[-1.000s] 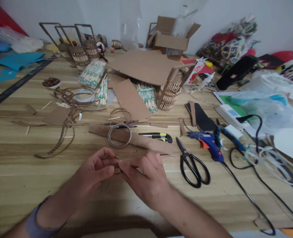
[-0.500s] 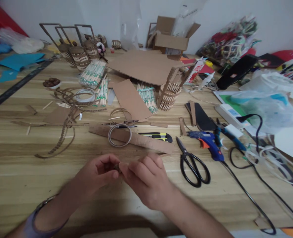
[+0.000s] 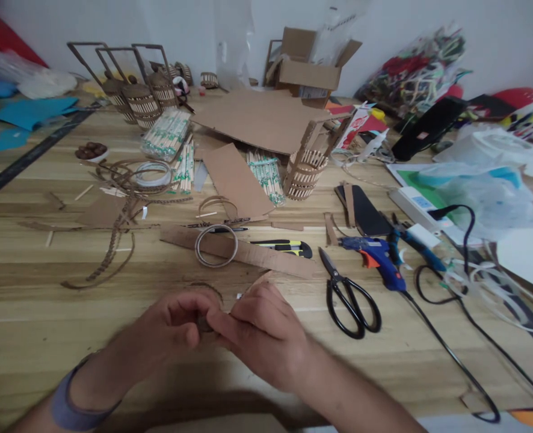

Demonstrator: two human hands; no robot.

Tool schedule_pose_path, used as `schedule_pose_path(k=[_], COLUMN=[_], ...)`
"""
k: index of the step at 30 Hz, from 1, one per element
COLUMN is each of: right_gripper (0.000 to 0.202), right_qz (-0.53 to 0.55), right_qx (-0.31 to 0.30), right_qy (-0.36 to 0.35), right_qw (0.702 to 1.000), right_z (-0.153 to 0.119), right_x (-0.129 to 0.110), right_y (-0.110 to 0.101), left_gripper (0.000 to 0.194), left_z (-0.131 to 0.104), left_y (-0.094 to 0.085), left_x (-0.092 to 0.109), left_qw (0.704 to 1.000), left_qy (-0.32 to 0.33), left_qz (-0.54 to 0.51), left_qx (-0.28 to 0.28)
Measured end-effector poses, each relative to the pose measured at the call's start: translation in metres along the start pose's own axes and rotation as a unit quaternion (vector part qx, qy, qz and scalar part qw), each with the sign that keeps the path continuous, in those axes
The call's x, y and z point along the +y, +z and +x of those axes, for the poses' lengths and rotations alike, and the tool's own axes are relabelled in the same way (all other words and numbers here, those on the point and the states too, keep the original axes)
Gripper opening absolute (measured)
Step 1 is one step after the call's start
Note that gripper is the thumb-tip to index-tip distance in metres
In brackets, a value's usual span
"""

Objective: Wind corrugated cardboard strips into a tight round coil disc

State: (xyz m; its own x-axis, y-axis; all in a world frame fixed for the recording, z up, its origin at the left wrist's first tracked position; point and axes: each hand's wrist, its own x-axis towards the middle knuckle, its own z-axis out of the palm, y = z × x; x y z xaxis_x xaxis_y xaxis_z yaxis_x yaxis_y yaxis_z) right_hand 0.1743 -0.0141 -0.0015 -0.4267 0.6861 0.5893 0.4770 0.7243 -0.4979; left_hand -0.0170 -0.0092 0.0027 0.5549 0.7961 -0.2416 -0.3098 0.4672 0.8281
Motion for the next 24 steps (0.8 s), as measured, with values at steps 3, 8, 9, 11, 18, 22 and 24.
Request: schedule_pose_path(k=[3,8,9,11,18,22,24], right_gripper=[0.014,0.012,0.012,0.015,0.020,0.022,0.023], right_qz=[-0.021,-0.057,-0.066,-0.081,-0.094,-0.104,-0.114], right_qx=[0.042,0.011,0.011,0.026,0.001,-0.026,-0.014], right_qy=[-0.024,-0.012,-0.020,-0.037,-0.089,-0.122,-0.136], right_qw=[0.999,0.998,0.998,0.996,0.992,0.987,0.984], right_z=[0.000,-0.015,-0.018,-0.021,-0.004,0.009,0.011], right_x=[0.002,0.014,0.016,0.019,0.008,0.000,-0.002], right_y=[-0.004,-0.003,-0.003,-0.001,-0.008,-0.014,-0.015], left_gripper=[0.044,0.032,0.026,0.017,0.017,0.014,0.012], left_z=[0.002,-0.002,-0.004,-0.006,-0.010,-0.011,-0.012], left_y=[-0.002,-0.002,-0.001,0.002,0.011,0.013,0.013], left_x=[-0.004,-0.006,-0.005,-0.004,-0.009,-0.013,-0.015], left_qw=[0.999,0.966,0.954,0.941,0.919,0.908,0.912], left_qy=[-0.002,0.091,0.114,0.137,0.156,0.161,0.165], left_qz=[0.003,0.136,0.171,0.212,0.260,0.281,0.266], left_qx=[0.037,0.201,0.217,0.224,0.253,0.264,0.263])
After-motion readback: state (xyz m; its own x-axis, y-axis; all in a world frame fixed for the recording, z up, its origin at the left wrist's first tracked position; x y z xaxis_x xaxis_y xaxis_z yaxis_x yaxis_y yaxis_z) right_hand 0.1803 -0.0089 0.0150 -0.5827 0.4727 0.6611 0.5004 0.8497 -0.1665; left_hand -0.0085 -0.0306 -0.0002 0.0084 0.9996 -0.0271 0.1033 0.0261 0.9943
